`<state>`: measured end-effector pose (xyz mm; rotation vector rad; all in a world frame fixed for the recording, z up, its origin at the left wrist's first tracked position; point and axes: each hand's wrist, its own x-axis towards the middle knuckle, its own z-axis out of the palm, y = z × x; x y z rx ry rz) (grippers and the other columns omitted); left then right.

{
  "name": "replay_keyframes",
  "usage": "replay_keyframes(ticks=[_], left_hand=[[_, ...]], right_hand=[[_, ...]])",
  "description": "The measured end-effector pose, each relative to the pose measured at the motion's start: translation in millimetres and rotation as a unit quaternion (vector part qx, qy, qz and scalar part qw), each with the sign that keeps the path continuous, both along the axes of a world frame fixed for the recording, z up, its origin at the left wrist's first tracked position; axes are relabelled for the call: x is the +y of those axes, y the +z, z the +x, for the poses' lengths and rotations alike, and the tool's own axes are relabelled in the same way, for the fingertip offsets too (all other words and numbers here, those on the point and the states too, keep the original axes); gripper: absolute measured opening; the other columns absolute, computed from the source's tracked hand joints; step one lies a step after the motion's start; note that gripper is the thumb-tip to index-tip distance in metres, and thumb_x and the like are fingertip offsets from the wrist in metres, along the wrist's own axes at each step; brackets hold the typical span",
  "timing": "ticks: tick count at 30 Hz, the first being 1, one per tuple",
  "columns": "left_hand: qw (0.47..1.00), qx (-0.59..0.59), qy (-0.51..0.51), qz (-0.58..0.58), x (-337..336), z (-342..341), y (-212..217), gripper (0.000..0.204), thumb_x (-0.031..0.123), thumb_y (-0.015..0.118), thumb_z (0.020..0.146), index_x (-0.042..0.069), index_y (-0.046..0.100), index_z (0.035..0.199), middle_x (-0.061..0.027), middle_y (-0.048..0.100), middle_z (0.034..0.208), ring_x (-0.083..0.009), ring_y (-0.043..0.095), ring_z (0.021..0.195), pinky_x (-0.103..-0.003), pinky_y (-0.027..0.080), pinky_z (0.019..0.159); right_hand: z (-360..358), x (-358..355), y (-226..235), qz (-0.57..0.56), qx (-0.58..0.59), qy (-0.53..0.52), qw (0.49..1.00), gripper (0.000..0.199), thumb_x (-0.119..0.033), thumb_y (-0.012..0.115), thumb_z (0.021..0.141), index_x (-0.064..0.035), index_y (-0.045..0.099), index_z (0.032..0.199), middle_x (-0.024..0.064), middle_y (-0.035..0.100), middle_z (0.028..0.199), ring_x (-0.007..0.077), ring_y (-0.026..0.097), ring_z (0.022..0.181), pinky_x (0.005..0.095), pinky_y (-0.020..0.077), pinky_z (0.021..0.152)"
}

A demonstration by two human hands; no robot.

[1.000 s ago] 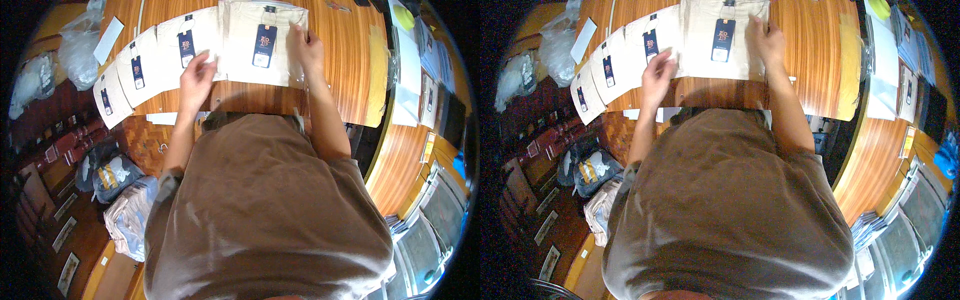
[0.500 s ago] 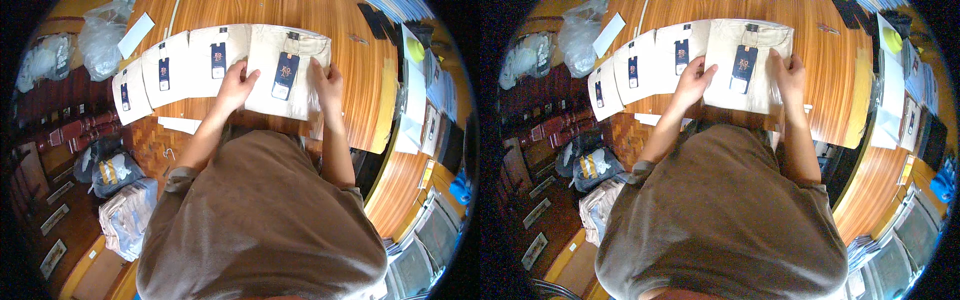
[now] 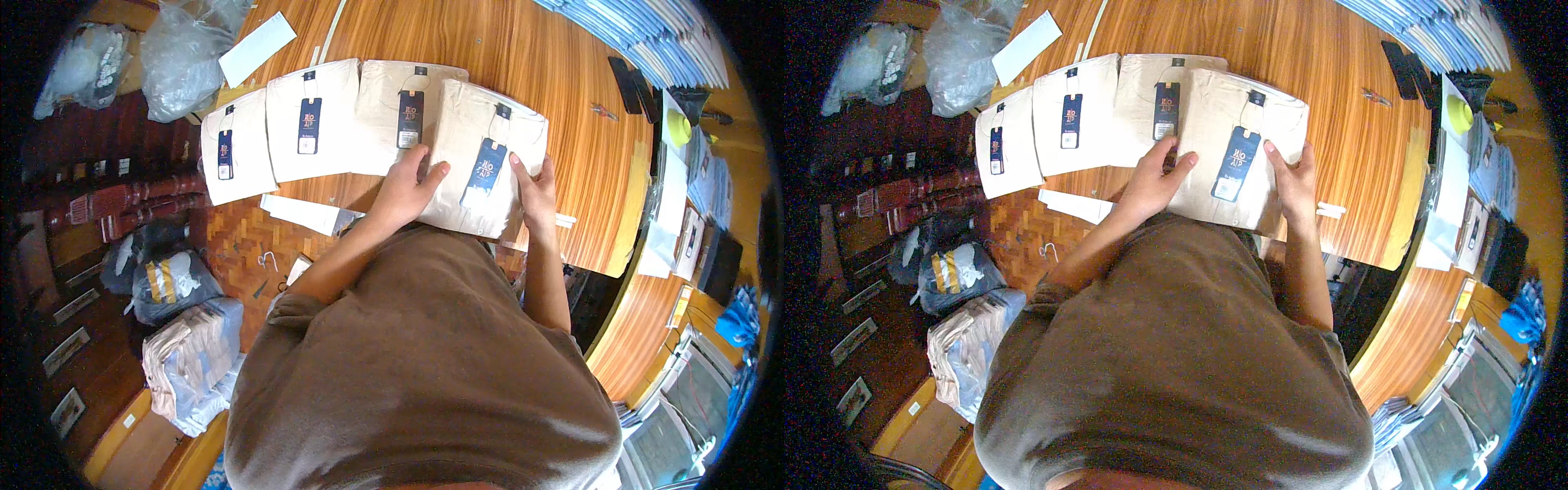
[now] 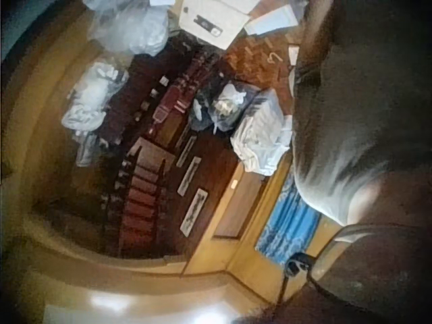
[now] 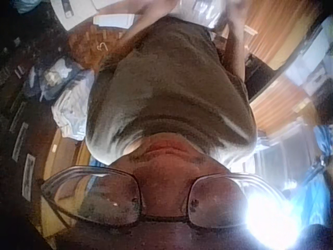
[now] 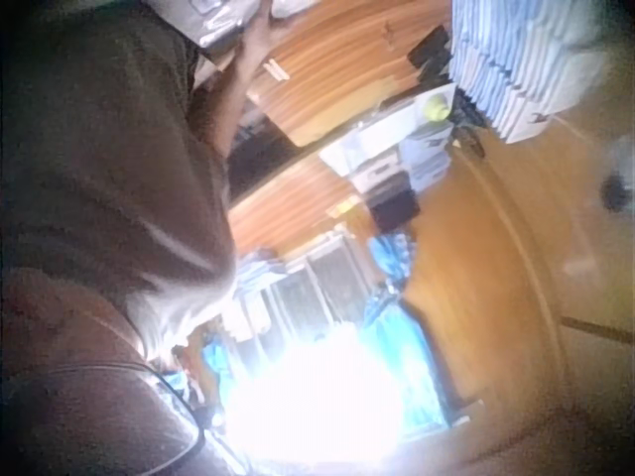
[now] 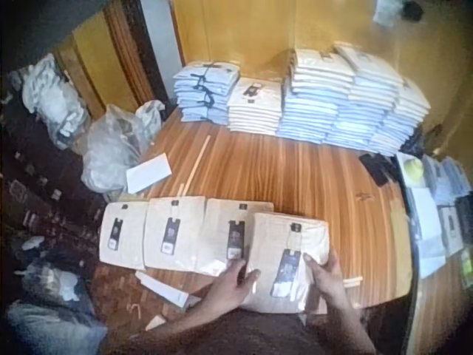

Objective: The person bundles multiple packaged shirts together using a black strap, tightening and securing the strap by hand before placing the bundle aside and arranging other individual packaged shirts on a wooden table.

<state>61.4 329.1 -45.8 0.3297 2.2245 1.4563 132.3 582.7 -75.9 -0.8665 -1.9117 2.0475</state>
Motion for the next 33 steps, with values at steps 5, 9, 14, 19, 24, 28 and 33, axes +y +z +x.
replay_keyframes(ticks=[5,9,14,19,24,28,33], left_hand=[[0.992,0.13,-0.004,-0.006,-40.0,-44.1,0.4,0.037,0.027,0.071,0.098,-0.002,0.066,0.12,-0.0208,0.069,0.123,-0.0295,0.066,0.116,-0.039,0.05,0.104],[0.914,0.267,0.137,-0.272,-96.6,-77.9,-9.2,0.047,0.029,0.075,0.089,-0.003,0.066,0.123,-0.0259,0.06,0.132,-0.0436,0.057,0.119,-0.049,0.048,0.104],[0.85,0.298,0.242,-0.362,-168.1,-101.8,-13.6,0.056,0.039,0.077,0.088,-0.001,0.066,0.125,-0.0286,0.062,0.127,-0.0441,0.058,0.117,-0.05,0.048,0.103],[0.879,0.198,0.208,-0.38,-204.0,-127.6,-34.2,0.066,0.043,0.082,0.083,0.0,0.064,0.13,-0.0296,0.069,0.119,-0.048,0.065,0.11,-0.05,0.052,0.099],[0.886,0.147,0.264,-0.351,-188.3,-146.3,-29.0,0.081,0.044,0.088,0.076,-0.005,0.059,0.134,-0.0287,0.07,0.12,-0.0447,0.068,0.11,-0.05,0.053,0.098],[0.965,-0.001,0.264,-0.013,-215.2,-172.1,-37.0,0.05,0.014,0.09,0.078,-0.009,0.066,0.116,-0.0168,0.076,0.11,-0.0209,0.073,0.091,-0.032,0.057,0.078],[0.973,0.136,0.159,0.098,-200.9,-166.5,62.3,0.032,0.005,0.086,0.084,0.005,0.063,0.107,-0.0055,0.072,0.107,-0.0115,0.065,0.095,-0.025,0.052,0.079]], right_hand=[[17.5,24.9,-14.0,-0.035,0.05,-0.053,0.997,0.049,-0.006,0.075,0.096,-0.001,0.05,0.137,0.0136,0.067,0.126,0.0185,0.064,0.116,0.0331,0.0531,0.099],[41.3,77.1,-41.3,0.062,-0.01,-0.072,0.995,0.051,-0.013,0.082,0.092,0.0031,0.053,0.131,0.0136,0.07,0.122,0.0186,0.065,0.112,0.0328,0.053,0.097],[39.3,85.1,-35.4,0.24,-0.076,-0.089,0.964,0.065,-0.023,0.081,0.092,0.0083,0.048,0.138,0.023,0.068,0.123,0.0291,0.066,0.116,0.0392,0.0529,0.099],[-5.4,34.2,17.6,0.555,-0.05,-0.042,0.829,0.073,-0.04,0.082,0.088,0.0079,0.054,0.135,0.0314,0.067,0.118,0.0396,0.066,0.115,0.0466,0.0529,0.098],[-98.5,-74.4,64.2,0.492,-0.314,0.196,0.788,0.056,-0.051,0.076,0.09,-0.0017,0.067,0.116,0.0207,0.075,0.109,0.0392,0.074,0.101,0.0484,0.0604,0.082],[-133.0,-100.7,61.0,0.504,-0.324,0.254,0.759,0.059,-0.059,0.072,0.09,-0.0035,0.069,0.109,0.0213,0.075,0.111,0.0389,0.074,0.104,0.0491,0.0607,0.085],[-136.1,-106.5,31.1,0.455,-0.321,0.239,0.795,0.076,-0.06,0.076,0.084,0.001,0.06,0.127,0.0256,0.073,0.114,0.0411,0.071,0.11,0.0495,0.0577,0.093]])
